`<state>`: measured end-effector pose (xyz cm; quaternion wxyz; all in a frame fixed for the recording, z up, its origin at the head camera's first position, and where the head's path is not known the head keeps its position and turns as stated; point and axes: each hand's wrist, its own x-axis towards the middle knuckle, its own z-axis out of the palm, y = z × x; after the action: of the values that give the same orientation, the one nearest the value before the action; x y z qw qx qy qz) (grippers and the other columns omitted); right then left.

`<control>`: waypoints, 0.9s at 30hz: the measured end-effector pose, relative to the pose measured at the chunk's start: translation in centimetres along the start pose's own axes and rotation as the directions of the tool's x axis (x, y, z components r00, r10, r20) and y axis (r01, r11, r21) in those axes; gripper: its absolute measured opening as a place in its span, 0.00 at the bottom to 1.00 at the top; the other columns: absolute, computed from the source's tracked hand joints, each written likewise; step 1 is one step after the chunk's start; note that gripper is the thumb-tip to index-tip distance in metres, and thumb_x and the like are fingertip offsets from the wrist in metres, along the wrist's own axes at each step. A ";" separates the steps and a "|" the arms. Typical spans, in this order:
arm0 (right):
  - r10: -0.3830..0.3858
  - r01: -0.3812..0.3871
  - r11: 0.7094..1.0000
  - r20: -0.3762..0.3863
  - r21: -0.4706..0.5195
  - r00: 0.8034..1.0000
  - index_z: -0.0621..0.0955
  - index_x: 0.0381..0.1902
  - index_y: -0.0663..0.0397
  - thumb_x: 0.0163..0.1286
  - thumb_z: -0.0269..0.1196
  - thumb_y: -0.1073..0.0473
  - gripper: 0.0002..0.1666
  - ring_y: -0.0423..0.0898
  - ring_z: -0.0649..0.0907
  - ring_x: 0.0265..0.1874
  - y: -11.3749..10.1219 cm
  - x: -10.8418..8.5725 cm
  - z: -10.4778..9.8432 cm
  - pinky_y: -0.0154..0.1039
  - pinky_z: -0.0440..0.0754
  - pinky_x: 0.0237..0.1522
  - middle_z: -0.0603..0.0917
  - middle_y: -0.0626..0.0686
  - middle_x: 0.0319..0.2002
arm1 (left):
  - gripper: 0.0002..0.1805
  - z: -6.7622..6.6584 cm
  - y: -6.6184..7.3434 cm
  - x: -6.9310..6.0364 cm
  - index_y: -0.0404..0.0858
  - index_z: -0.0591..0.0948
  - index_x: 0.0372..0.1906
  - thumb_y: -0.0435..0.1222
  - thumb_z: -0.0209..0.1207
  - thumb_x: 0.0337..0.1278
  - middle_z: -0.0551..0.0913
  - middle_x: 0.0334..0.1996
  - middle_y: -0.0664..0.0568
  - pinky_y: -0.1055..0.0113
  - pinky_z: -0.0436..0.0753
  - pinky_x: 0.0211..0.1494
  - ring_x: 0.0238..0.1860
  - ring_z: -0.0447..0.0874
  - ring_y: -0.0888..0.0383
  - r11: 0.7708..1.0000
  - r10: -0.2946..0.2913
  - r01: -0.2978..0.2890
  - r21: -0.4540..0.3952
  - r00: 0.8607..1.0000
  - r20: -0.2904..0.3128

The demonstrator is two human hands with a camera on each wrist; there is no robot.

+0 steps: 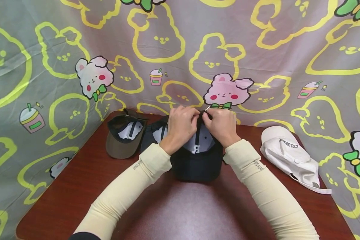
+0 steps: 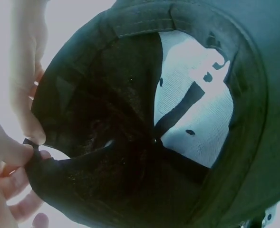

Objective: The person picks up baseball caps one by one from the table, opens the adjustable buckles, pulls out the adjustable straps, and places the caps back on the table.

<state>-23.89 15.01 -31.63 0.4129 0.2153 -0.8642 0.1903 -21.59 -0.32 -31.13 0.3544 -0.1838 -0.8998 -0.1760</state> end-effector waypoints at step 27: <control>-0.011 0.011 1.000 0.028 0.008 1.000 0.86 0.30 0.62 0.66 0.65 0.60 0.09 0.60 0.85 0.23 -0.8 0.1 -0.8 0.55 0.82 0.27 0.88 0.62 0.26 | 0.11 0.7 0.6 0.7 0.48 0.87 0.46 0.40 0.56 0.67 0.89 0.44 0.58 0.63 0.75 0.45 0.44 0.84 0.58 0.999 -0.034 0.032 -0.037 0.997 -0.066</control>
<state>-23.04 14.68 -30.96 0.4010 0.2244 -0.8680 0.1881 -22.16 0.67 -30.99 0.3777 -0.1691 -0.8872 -0.2038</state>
